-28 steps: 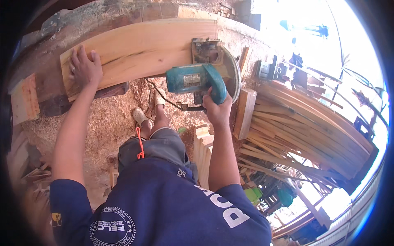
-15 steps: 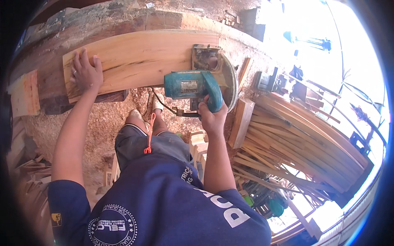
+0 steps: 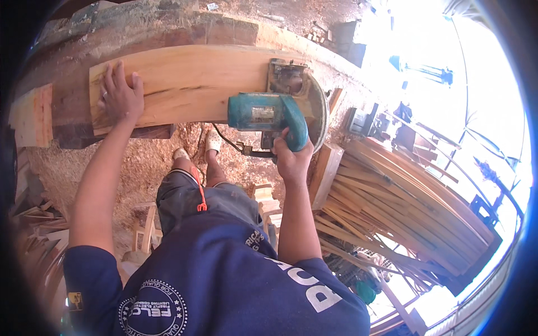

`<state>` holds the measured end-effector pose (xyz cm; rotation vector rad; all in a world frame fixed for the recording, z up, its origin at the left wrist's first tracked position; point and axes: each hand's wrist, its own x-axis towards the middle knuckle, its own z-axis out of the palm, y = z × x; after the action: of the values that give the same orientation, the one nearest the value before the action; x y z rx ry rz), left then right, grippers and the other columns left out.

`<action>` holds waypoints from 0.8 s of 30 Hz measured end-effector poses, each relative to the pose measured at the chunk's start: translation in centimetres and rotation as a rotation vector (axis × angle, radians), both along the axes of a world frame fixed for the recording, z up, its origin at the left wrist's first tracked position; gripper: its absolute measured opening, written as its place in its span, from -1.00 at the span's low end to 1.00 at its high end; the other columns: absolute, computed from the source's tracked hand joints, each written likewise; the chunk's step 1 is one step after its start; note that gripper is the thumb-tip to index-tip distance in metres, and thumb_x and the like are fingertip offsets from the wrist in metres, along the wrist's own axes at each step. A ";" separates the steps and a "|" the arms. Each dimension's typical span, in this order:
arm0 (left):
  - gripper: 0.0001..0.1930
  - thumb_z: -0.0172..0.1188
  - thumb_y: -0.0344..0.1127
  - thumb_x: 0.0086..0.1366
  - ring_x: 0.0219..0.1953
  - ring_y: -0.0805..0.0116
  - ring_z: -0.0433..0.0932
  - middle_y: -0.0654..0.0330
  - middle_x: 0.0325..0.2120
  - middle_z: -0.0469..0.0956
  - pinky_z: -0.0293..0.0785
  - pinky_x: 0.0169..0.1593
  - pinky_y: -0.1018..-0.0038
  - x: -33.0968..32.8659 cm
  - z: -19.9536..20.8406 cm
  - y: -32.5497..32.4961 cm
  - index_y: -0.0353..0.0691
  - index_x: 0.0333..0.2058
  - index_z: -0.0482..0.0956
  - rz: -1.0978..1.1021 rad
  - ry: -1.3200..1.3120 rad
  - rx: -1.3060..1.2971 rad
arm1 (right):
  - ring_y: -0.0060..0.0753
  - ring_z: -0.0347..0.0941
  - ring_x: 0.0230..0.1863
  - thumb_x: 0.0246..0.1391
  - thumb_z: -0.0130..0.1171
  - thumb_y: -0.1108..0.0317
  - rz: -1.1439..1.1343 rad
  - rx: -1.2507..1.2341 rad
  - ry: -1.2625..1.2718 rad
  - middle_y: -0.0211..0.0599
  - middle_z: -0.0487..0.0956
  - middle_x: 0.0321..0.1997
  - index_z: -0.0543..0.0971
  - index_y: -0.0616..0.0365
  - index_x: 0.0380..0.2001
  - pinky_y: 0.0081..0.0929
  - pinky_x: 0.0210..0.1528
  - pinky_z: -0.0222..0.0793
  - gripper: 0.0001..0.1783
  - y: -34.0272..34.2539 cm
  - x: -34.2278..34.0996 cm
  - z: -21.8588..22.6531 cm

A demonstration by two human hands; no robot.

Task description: The person uses a circular saw to cut a piece of wood held on a workbench, then picks up the cut piece and several other identical boards to align and stack them.

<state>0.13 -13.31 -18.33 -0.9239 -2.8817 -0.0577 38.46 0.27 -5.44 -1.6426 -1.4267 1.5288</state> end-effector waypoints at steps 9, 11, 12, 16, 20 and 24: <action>-0.39 0.03 0.18 0.44 0.48 -0.01 0.14 0.22 0.47 0.18 0.09 0.37 -0.23 -0.2 -0.3 0.0 0.23 0.41 0.29 0.030 -0.003 0.025 | -0.63 0.45 -0.50 0.02 0.23 0.57 0.017 -0.042 -0.032 -0.46 0.52 -0.49 0.54 0.21 -0.31 -0.57 -0.44 0.37 -0.87 -2.6 1.6 1.0; -0.39 0.03 0.18 0.44 0.48 0.00 0.15 0.22 0.47 0.18 0.09 0.37 -0.22 -0.1 -0.2 0.0 0.24 0.41 0.29 0.026 0.010 0.027 | -0.63 0.45 -0.48 0.02 0.23 0.57 0.011 -0.032 -0.059 -0.46 0.52 -0.49 0.54 0.21 -0.32 -0.56 -0.42 0.37 -0.87 -3.3 2.0 0.8; -0.38 0.03 0.18 0.44 0.48 -0.01 0.14 0.21 0.47 0.18 0.08 0.37 -0.22 0.1 -0.2 0.1 0.23 0.41 0.29 0.035 0.015 0.009 | -0.63 0.45 -0.47 0.02 0.22 0.57 -0.006 -0.038 -0.061 -0.46 0.52 -0.49 0.54 0.21 -0.32 -0.56 -0.41 0.37 -0.87 -3.4 1.9 0.9; -0.38 0.01 0.17 0.45 0.50 0.00 0.11 0.19 0.48 0.16 0.05 0.39 -0.21 0.2 0.2 0.0 0.20 0.42 0.27 0.005 -0.028 0.030 | -0.63 0.45 -0.47 0.01 0.20 0.57 0.004 -0.023 -0.058 -0.47 0.52 -0.50 0.54 0.21 -0.33 -0.56 -0.41 0.36 -0.88 -2.6 1.3 1.2; -0.38 0.00 0.17 0.46 0.50 -0.01 0.10 0.17 0.49 0.15 0.04 0.40 -0.19 0.2 0.1 0.0 0.18 0.42 0.27 0.024 -0.011 -0.017 | -0.63 0.45 -0.49 0.00 0.20 0.56 0.045 0.000 -0.053 -0.46 0.51 -0.52 0.53 0.22 -0.36 -0.56 -0.43 0.36 -0.90 -0.9 0.5 0.7; -0.38 0.00 0.16 0.46 0.50 -0.03 0.11 0.17 0.48 0.16 0.02 0.41 -0.20 0.1 0.0 0.0 0.18 0.42 0.27 0.023 -0.012 -0.011 | -0.63 0.44 -0.50 -0.01 0.20 0.56 0.028 -0.016 -0.048 -0.46 0.51 -0.53 0.53 0.22 -0.37 -0.57 -0.43 0.36 -0.90 -0.3 -0.4 1.0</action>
<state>0.21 -13.29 -18.34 -0.8945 -2.9064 -0.0449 38.06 -0.06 -4.43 -1.6864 -1.4719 1.5291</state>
